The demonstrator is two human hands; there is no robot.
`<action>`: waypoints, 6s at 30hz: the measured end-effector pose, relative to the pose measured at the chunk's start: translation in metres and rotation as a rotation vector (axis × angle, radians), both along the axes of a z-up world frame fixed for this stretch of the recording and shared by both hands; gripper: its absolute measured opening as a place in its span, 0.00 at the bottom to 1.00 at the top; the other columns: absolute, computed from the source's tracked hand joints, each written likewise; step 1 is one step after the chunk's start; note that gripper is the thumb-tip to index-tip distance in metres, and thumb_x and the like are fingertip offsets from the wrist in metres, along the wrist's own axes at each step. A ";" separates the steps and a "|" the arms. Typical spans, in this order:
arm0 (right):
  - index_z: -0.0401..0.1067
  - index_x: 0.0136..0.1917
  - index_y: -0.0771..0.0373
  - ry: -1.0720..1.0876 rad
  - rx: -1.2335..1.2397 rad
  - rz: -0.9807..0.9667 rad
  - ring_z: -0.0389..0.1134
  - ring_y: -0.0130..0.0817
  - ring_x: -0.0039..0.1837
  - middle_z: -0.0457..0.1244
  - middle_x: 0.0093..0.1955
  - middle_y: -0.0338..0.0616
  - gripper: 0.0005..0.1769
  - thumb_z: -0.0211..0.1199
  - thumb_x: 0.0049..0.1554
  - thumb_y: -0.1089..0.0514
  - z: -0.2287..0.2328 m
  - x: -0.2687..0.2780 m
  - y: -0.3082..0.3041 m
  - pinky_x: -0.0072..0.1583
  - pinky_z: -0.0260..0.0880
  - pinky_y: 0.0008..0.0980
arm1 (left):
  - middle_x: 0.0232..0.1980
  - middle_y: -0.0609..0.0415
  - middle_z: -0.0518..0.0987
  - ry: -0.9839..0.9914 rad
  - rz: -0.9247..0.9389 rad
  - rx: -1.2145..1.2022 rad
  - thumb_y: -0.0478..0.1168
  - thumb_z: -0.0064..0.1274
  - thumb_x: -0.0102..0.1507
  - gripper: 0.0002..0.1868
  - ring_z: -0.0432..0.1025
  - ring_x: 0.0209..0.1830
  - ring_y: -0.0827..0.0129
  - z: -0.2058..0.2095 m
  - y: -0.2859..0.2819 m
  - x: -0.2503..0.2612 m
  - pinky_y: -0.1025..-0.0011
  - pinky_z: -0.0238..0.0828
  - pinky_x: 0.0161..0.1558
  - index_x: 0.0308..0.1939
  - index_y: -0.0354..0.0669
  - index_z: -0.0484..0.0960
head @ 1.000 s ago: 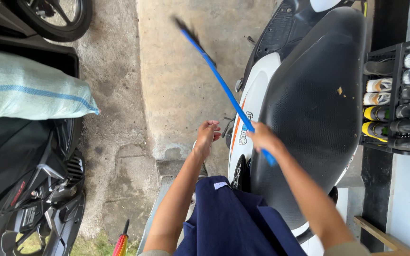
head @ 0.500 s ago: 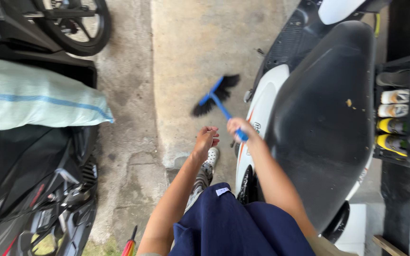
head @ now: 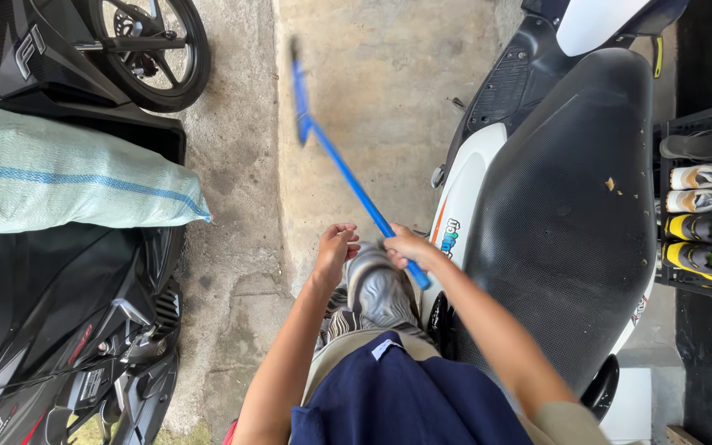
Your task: The person sweeps the outdoor ground around parked motorbikes with a broom, collects trash into a bag, and sweeps debris into a dustpan.
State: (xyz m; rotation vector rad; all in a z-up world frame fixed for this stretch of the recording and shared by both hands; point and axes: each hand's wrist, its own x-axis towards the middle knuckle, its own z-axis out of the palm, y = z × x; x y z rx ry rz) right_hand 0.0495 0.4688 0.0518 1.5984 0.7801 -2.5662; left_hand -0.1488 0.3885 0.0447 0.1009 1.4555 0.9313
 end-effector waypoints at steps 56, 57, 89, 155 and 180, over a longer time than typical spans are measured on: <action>0.71 0.60 0.58 -0.581 0.317 -0.262 0.55 0.30 0.21 0.56 0.25 0.39 0.15 0.60 0.60 0.58 0.032 -0.105 0.276 0.24 0.54 0.35 | 0.47 0.52 0.78 -0.207 -0.396 -0.010 0.39 0.46 0.67 0.12 0.74 0.39 0.69 -0.017 0.392 -0.265 0.70 0.72 0.44 0.54 0.44 0.76; 0.71 0.61 0.56 -0.646 0.264 -0.323 0.55 0.32 0.20 0.55 0.25 0.41 0.16 0.60 0.59 0.58 0.039 -0.126 0.245 0.24 0.54 0.36 | 0.46 0.53 0.77 -0.185 -0.447 -0.048 0.39 0.46 0.67 0.12 0.73 0.38 0.69 -0.012 0.400 -0.277 0.71 0.71 0.44 0.54 0.44 0.76; 0.73 0.42 0.60 -0.222 0.244 -0.917 0.54 0.19 0.26 0.59 0.30 0.34 0.03 0.60 0.58 0.60 -0.025 -0.274 0.359 0.29 0.51 0.23 | 0.44 0.53 0.77 -0.260 -0.683 -0.013 0.39 0.47 0.68 0.09 0.71 0.35 0.71 -0.012 0.467 -0.402 0.71 0.70 0.41 0.51 0.42 0.77; 0.61 0.43 0.68 -0.929 0.006 -0.740 0.64 0.36 0.26 0.61 0.27 0.49 0.04 0.55 0.58 0.65 -0.018 -0.399 0.705 0.30 0.66 0.38 | 0.48 0.53 0.79 -0.194 -0.997 -0.075 0.41 0.45 0.70 0.13 0.73 0.40 0.70 -0.013 0.978 -0.500 0.70 0.72 0.47 0.55 0.42 0.78; 0.61 0.63 0.65 -0.736 0.005 -0.782 0.61 0.30 0.26 0.61 0.31 0.42 0.20 0.56 0.57 0.65 0.041 -0.593 0.757 0.28 0.64 0.33 | 0.43 0.51 0.77 -0.149 -0.902 -0.107 0.41 0.44 0.70 0.14 0.71 0.40 0.68 0.018 1.050 -0.674 0.69 0.71 0.47 0.55 0.39 0.77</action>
